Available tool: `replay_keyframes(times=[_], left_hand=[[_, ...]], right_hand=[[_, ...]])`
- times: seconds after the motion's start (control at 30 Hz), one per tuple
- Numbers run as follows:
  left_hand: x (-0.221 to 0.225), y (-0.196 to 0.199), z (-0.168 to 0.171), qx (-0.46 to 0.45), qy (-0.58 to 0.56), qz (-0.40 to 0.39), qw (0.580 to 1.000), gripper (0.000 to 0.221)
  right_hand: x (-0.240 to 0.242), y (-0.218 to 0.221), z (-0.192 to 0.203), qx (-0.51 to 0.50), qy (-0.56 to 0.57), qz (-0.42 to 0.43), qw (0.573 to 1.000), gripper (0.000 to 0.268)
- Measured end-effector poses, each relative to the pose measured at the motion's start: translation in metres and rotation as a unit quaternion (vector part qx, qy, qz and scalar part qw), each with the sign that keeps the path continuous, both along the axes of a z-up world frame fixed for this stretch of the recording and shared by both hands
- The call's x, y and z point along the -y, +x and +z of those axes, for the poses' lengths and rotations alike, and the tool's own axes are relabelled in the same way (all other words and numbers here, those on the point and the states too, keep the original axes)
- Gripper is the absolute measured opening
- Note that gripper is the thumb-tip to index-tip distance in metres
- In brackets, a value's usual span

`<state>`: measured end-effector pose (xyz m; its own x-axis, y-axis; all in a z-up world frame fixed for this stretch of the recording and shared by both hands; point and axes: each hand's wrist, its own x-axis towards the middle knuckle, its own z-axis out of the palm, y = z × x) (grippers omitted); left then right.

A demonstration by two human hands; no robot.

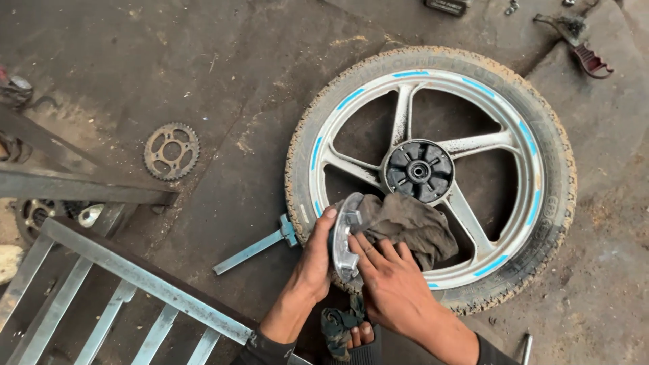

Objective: The person kneels beside a scooter wheel lying on the workshop floor and scrapes around the wheel hub with a hand tool. They then hold the hub drum and brake plate and wipe both parts thoroughly with a dark rag, turning the parts to clean different sides.

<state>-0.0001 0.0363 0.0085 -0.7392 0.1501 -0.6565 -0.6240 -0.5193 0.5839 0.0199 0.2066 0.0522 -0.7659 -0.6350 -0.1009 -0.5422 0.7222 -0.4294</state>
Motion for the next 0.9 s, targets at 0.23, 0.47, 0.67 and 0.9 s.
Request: replay_keyframes(times=[0.23,0.47,0.67,0.9], left_hand=[[0.008,-0.005,0.009,-0.111,0.031,0.033,0.993,0.065],[0.015,0.001,-0.008,-0.025,0.163,0.109,0.98,0.068],[-0.003,0.004,0.001,-0.039,0.163,0.092,0.982,0.068],[-0.021,-0.001,0.033,-0.137,0.132,-0.018,0.982,0.07]], right_hand=[[-0.025,-0.019,0.006,0.119,-0.311,-0.071,0.94,0.083],[-0.106,-0.013,0.013,0.192,-0.515,-0.231,0.803,0.032],[-0.108,-0.007,0.006,0.234,-0.679,-0.314,0.621,0.021],[-0.058,-0.013,0.016,0.166,-0.546,-0.302,0.764,0.014]])
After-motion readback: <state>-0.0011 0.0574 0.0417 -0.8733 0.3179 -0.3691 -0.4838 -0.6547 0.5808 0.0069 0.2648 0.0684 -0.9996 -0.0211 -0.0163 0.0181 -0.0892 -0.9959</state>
